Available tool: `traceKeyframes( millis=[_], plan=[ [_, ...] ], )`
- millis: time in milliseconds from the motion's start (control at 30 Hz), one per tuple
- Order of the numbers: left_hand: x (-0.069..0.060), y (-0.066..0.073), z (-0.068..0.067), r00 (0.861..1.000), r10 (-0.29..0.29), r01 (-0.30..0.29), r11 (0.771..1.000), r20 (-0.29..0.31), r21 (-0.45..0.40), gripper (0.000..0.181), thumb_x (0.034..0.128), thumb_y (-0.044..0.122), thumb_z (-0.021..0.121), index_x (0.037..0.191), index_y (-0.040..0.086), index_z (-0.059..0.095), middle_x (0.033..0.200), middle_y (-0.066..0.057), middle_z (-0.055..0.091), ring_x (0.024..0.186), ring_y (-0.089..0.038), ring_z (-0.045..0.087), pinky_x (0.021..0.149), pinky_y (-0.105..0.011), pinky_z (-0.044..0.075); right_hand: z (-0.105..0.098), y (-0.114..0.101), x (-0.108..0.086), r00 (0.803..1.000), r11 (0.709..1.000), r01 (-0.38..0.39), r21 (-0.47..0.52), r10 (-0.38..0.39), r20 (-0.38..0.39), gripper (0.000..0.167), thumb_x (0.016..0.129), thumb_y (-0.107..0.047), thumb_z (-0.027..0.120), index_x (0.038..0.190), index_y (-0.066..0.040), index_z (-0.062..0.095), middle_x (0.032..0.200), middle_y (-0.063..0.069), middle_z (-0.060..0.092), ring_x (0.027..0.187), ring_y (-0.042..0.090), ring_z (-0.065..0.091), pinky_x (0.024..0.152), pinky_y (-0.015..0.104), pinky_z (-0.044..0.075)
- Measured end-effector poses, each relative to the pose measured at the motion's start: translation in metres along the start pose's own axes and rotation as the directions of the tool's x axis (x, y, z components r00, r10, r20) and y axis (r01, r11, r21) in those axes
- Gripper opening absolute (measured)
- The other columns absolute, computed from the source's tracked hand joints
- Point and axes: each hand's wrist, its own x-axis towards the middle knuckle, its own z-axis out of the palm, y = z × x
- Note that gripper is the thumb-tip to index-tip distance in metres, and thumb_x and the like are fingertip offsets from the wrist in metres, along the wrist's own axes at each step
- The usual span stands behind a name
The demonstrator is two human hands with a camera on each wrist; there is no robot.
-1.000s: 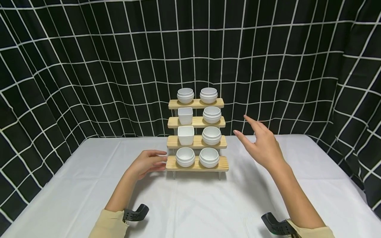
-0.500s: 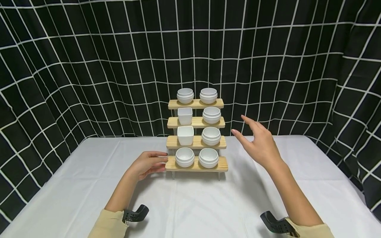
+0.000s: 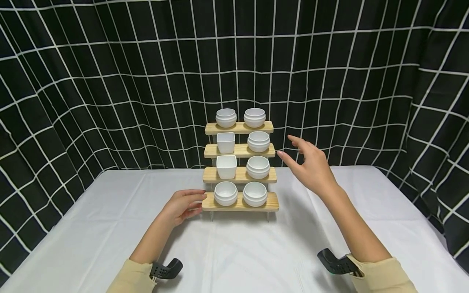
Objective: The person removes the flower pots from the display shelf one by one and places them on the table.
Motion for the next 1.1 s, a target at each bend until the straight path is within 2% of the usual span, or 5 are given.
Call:
traceKeyframes(
  millis=[200, 467, 767, 1100],
  plan=[
    [-0.002, 0.0, 0.001, 1.0, -0.011, 0.011, 0.999, 0.005, -0.031, 0.043, 0.0999, 0.005, 0.069, 0.139, -0.01, 0.06, 0.107, -0.007, 0.071, 0.081, -0.009, 0.071, 0.069, -0.017, 0.065, 0.001, -0.004, 0.012, 1.0, 0.999, 0.027, 0.026, -0.027, 0.009, 0.059, 0.105, -0.032, 0.068, 0.152, 0.001, 0.052, 0.14, 0.032, 0.06, 0.122, 0.052, 0.063, 0.103, 0.066, 0.056],
    [-0.003, -0.005, -0.001, 0.998, -0.023, 0.026, 0.998, 0.053, -0.059, 0.05, 0.101, 0.006, 0.068, 0.147, -0.008, 0.053, 0.102, -0.006, 0.071, 0.083, -0.009, 0.072, 0.07, -0.017, 0.066, 0.003, -0.013, 0.021, 0.999, 0.998, -0.016, 0.055, 0.013, 0.046, 0.06, 0.106, -0.034, 0.067, 0.153, -0.001, 0.051, 0.146, 0.028, 0.058, 0.128, 0.05, 0.061, 0.11, 0.061, 0.054],
    [-0.008, -0.008, -0.004, 0.997, -0.029, 0.037, 0.993, 0.072, -0.109, 0.053, 0.1006, 0.004, 0.068, 0.15, -0.006, 0.051, 0.107, -0.01, 0.069, 0.085, -0.012, 0.072, 0.075, -0.019, 0.066, 0.008, -0.019, 0.034, 0.999, 0.998, 0.008, 0.068, -0.011, 0.046, 0.056, 0.105, -0.029, 0.068, 0.151, -0.001, 0.053, 0.142, 0.029, 0.06, 0.124, 0.049, 0.063, 0.104, 0.061, 0.057],
    [-0.009, -0.01, -0.004, 0.996, -0.017, 0.03, 0.988, 0.084, -0.152, 0.054, 0.1004, 0.0, 0.066, 0.151, -0.007, 0.049, 0.106, -0.01, 0.068, 0.085, -0.012, 0.072, 0.078, -0.02, 0.067, 0.01, -0.031, 0.051, 0.998, 0.996, 0.026, 0.089, -0.031, 0.054, 0.054, 0.104, -0.026, 0.07, 0.148, 0.001, 0.056, 0.141, 0.028, 0.061, 0.122, 0.047, 0.064, 0.104, 0.059, 0.058]
  ],
)
